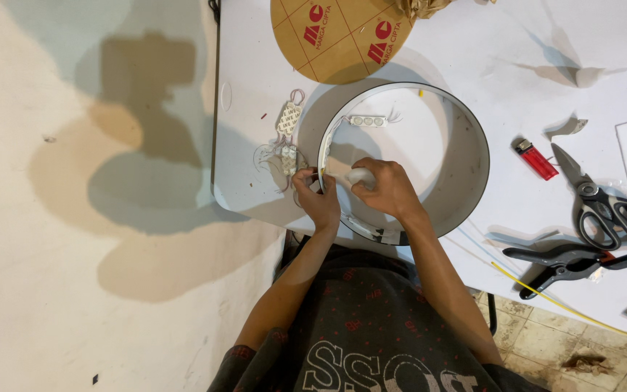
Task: The person applies glue to a circular metal frame and attaches a white plastic strip along its edge. They use a clamp to secure the strip in place while the glue sets, then remove the clamp and continue adjusting the strip by hand.
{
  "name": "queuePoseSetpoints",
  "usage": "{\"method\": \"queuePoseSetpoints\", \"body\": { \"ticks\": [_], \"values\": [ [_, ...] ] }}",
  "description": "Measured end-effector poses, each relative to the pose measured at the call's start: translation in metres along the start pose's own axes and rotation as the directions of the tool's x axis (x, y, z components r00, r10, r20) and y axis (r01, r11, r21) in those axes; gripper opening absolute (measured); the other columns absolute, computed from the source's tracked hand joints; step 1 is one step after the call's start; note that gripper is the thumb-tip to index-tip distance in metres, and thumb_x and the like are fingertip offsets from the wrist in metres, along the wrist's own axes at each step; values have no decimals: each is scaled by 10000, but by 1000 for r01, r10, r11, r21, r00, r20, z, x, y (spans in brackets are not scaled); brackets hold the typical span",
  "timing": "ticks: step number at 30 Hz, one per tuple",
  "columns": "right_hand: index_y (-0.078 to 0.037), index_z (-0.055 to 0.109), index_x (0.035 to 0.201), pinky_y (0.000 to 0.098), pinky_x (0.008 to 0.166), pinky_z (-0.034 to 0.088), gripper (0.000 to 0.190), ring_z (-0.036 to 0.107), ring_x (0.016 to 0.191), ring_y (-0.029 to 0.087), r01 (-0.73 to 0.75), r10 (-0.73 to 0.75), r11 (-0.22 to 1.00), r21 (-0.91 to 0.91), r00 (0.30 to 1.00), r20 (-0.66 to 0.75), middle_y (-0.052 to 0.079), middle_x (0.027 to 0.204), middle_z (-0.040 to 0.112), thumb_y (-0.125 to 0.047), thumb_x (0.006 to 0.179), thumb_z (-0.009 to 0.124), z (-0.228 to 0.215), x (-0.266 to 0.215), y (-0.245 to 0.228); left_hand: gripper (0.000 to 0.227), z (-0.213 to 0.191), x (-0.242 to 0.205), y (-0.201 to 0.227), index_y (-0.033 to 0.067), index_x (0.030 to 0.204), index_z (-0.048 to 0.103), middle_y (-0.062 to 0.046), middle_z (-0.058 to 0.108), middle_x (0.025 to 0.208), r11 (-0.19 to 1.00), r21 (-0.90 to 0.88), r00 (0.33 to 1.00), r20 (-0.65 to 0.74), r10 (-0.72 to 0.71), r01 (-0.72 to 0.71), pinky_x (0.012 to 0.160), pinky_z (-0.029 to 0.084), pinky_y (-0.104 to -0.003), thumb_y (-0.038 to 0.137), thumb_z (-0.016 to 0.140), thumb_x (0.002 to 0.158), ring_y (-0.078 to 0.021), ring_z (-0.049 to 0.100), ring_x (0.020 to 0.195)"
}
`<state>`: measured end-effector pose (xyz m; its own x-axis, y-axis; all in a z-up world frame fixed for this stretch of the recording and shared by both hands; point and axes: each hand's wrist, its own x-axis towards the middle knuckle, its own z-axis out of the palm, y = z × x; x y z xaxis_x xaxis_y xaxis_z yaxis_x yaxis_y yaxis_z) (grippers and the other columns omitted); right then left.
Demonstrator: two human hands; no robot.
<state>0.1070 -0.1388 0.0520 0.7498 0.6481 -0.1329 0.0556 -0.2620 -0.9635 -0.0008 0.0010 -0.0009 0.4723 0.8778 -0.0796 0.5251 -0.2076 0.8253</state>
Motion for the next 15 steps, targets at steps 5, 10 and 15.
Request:
{"method": "queuePoseSetpoints", "body": {
  "ticks": [5,10,15],
  "values": [
    [-30,727,1045,514,803,598,294,740,868,424,4,-4,1000,9,1000,-6,220,886,757,-54,754,702,-1,0,5,298,-1,0,0,90,1093,446,-140,640,1100,1000,14,1000,-2,12,-12,744,560,-338,25,666,902,-236,612,1001],
    [-18,727,1050,525,813,596,298,737,877,441,4,-4,1000,13,1000,-2,233,898,757,-55,756,695,1,0,6,303,0,0,-1,82,1094,448,-152,643,1086,1000,19,1000,1,23,-23,760,558,-340,10,663,892,-250,616,997],
    [-30,729,1043,526,829,593,297,739,893,434,-10,10,1000,19,1000,3,220,910,763,-58,748,701,3,1,6,306,0,0,-1,85,1100,455,-152,641,1098,1000,22,1000,-8,17,-16,768,557,-361,35,667,885,-254,620,1012]
  ]
}}
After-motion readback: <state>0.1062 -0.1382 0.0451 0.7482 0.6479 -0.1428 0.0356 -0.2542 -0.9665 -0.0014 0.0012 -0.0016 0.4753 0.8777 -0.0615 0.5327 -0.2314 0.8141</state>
